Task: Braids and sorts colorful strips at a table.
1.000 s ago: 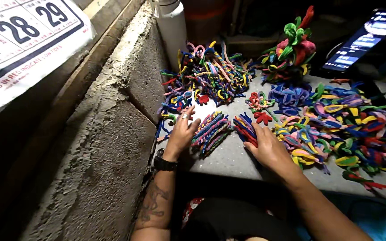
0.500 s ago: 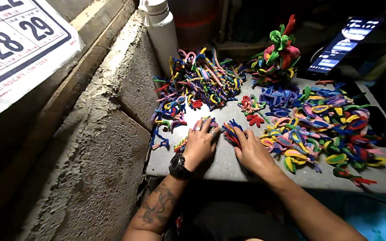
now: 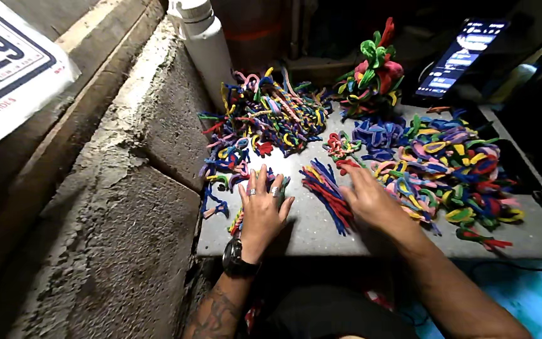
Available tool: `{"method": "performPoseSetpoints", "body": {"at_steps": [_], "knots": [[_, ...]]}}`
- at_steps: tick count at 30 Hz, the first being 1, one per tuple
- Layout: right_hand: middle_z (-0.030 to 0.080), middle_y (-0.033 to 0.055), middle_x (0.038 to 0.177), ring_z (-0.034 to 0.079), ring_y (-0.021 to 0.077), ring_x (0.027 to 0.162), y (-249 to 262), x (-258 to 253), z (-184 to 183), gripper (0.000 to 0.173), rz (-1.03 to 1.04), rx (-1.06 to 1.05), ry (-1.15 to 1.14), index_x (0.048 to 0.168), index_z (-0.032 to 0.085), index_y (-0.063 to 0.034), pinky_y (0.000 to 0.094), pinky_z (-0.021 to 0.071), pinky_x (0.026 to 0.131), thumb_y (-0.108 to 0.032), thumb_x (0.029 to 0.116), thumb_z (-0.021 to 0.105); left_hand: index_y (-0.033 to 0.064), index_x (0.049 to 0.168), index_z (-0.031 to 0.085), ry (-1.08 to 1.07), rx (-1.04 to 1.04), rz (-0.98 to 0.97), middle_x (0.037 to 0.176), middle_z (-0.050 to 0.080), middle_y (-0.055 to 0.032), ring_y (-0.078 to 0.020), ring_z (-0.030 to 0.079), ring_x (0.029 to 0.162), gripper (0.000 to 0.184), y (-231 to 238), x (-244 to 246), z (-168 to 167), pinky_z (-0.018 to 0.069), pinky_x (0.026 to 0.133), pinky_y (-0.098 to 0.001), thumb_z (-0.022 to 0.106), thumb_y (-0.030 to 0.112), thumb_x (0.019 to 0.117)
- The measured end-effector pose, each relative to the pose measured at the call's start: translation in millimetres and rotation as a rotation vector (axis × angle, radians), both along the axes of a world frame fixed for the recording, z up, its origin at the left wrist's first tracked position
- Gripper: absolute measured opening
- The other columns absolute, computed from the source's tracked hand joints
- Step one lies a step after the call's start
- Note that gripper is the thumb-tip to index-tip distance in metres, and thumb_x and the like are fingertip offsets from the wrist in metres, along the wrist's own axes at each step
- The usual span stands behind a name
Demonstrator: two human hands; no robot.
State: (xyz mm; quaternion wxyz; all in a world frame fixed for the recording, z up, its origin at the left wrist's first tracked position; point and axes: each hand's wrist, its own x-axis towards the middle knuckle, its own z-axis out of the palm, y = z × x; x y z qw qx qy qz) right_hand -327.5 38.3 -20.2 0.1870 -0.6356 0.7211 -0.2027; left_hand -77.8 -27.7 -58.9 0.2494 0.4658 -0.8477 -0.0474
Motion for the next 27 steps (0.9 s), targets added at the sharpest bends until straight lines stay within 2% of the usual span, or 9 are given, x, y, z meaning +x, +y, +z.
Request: {"method": "performPoseSetpoints", "body": {"at_steps": [2,3,5,8,11,14,20,24,27], "knots": [[0.063,0.0280,0.125,0.062,0.0474,0.116,20,-19,0,0.029,0.053,-0.076,0.106,0.124,0.066,0.0030,0.0634,0.0507,0.095,-0.013,0.1028,0.054,0.0142,0.134,0.068,0.105,-0.070,-0.122,0.153,0.048,-0.0210,-0.0430,0.038,0.147,0.046,9,0,6,0.0286,0.117,-0.0685,0.059,0.043,0.1000],[0.065,0.0267,0.120,0.063,0.0481,0.112,28,-27,-2,0.024,0.100,-0.081,0.147,0.117,0.070,0.0014,0.0643,0.0513,0.092,-0.010,0.1006,0.057,0.0122,0.128,0.071,0.135,-0.077,-0.189,0.148,0.055,-0.0205,-0.0410,0.046,0.142,0.040,15,-4,9,0.0351,0.116,-0.0632,0.060,0.038,0.1004],[0.067,0.0255,0.119,0.062,0.0499,0.111,39,-37,-10,0.020,0.201,-0.039,0.206,0.113,0.073,-0.0022,0.0672,0.0500,0.091,-0.009,0.0970,0.064,0.0118,0.121,0.074,0.134,-0.034,-0.309,0.134,0.065,-0.0172,-0.0351,0.060,0.128,0.033,29,-16,13,0.0485,0.107,-0.0519,0.060,0.033,0.1006],[0.066,0.0255,0.120,0.061,0.0511,0.111,40,-47,-16,0.019,0.273,0.021,0.314,0.114,0.073,-0.0045,0.0684,0.0483,0.090,-0.007,0.0964,0.064,0.0092,0.116,0.075,0.096,0.059,-0.417,0.126,0.069,-0.0162,-0.0325,0.066,0.117,0.030,35,-36,6,0.0539,0.099,-0.0478,0.061,0.031,0.1005],[0.066,0.0258,0.118,0.061,0.0505,0.109,31,-60,-9,0.018,0.281,0.050,0.364,0.112,0.073,-0.0042,0.0673,0.0479,0.090,-0.007,0.0991,0.061,0.0079,0.119,0.073,0.027,0.139,-0.383,0.132,0.065,-0.0183,-0.0361,0.064,0.122,0.034,35,-43,-3,0.0522,0.101,-0.0511,0.062,0.033,0.0995],[0.066,0.0213,0.122,0.061,0.0445,0.113,22,-68,7,0.021,0.315,0.122,0.297,0.114,0.075,-0.0077,0.0632,0.0471,0.095,-0.020,0.1001,0.065,0.0070,0.121,0.072,0.005,0.184,-0.376,0.137,0.062,-0.0200,-0.0383,0.060,0.128,0.039,35,-42,-12,0.0490,0.106,-0.0535,0.061,0.038,0.0997],[0.066,0.0169,0.127,0.063,0.0366,0.119,-56,-32,19,0.033,0.508,-0.195,0.117,0.123,0.070,-0.0062,0.0589,0.0496,0.098,-0.030,0.1016,0.062,0.0076,0.123,0.072,-0.034,0.216,-0.408,0.139,0.062,-0.0179,-0.0376,0.055,0.134,0.043,33,-45,-15,0.0431,0.111,-0.0571,0.060,0.042,0.1002],[0.059,0.0136,0.142,0.056,0.0361,0.129,-108,7,6,0.048,0.633,-0.070,0.073,0.136,0.065,-0.0136,0.0619,0.0442,0.103,-0.046,0.1011,0.060,0.0063,0.124,0.070,-0.045,0.238,-0.392,0.139,0.061,-0.0207,-0.0391,0.053,0.136,0.047,32,-49,-13,0.0394,0.114,-0.0591,0.060,0.045,0.0997],[0.059,0.0143,0.139,0.056,0.0384,0.125,-112,17,-9,0.046,0.657,0.025,0.133,0.132,0.068,-0.0153,0.0634,0.0438,0.100,-0.048,0.1004,0.060,0.0074,0.130,0.067,-0.049,0.253,-0.400,0.140,0.059,-0.0220,-0.0407,0.051,0.137,0.049,35,-49,-18,0.0343,0.116,-0.0629,0.060,0.046,0.0995]]}}
